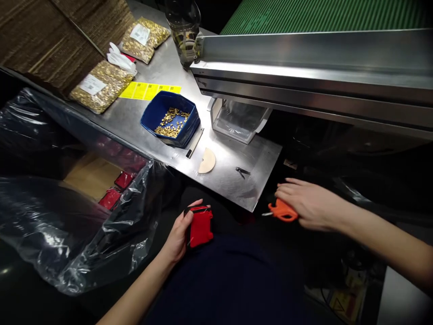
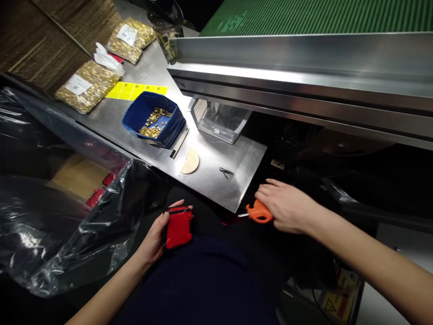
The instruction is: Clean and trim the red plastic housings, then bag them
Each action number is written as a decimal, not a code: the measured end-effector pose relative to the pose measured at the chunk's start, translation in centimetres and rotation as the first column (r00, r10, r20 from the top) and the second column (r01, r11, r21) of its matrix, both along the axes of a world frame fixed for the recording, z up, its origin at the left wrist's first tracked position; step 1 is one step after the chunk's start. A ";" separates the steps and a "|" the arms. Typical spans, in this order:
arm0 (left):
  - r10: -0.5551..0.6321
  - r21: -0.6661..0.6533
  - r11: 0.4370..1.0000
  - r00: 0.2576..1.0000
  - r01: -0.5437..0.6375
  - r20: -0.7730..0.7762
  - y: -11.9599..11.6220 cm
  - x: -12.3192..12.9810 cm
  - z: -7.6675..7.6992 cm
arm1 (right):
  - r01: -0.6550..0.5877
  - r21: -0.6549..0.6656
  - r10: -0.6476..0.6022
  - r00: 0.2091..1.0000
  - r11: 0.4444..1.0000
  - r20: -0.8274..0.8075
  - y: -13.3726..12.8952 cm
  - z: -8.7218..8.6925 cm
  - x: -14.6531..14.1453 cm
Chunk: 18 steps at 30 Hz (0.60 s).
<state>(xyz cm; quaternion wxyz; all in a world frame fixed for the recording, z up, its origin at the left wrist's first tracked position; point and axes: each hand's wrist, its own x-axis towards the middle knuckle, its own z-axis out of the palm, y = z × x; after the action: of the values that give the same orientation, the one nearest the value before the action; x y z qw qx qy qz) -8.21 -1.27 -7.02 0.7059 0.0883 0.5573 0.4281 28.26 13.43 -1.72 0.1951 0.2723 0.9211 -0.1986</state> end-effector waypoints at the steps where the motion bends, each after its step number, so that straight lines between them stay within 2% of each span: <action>1: -0.006 0.006 1.000 1.000 0.006 -0.019 0.0 0.2 0.1 | -0.010 -0.074 0.011 1.000 0.997 0.019 -0.7 0.9 -2.1; 3: -0.021 0.019 1.000 0.999 0.022 -0.040 -0.2 0.5 0.3 | -0.009 -0.166 0.030 0.992 0.986 0.123 -2.0 1.9 -6.3; 5: -0.030 0.033 0.999 0.998 0.032 -0.056 -0.5 0.8 0.3 | 0.019 -0.234 0.039 0.971 0.972 0.238 -3.2 2.2 -9.7; 8: -0.027 0.062 0.998 0.996 0.033 -0.090 -1.0 0.9 0.3 | 0.068 -0.289 0.023 0.955 0.955 0.297 -4.4 1.8 -12.8; 12: -0.078 0.080 0.993 0.991 0.087 -0.108 -1.1 0.9 0.3 | 0.080 -0.325 0.022 0.954 0.942 0.299 -4.8 1.0 -14.1; 18: -0.131 0.068 0.989 0.990 0.133 -0.044 -0.9 0.4 0.3 | 0.125 -0.286 -0.030 0.949 0.950 0.313 -4.6 0.7 -13.8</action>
<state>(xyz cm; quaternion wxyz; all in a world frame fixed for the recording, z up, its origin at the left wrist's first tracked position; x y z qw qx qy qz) -7.84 -2.18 -6.74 0.7181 0.1583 0.5484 0.3981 14.43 8.80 -0.98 0.3661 0.3029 0.8270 -0.3004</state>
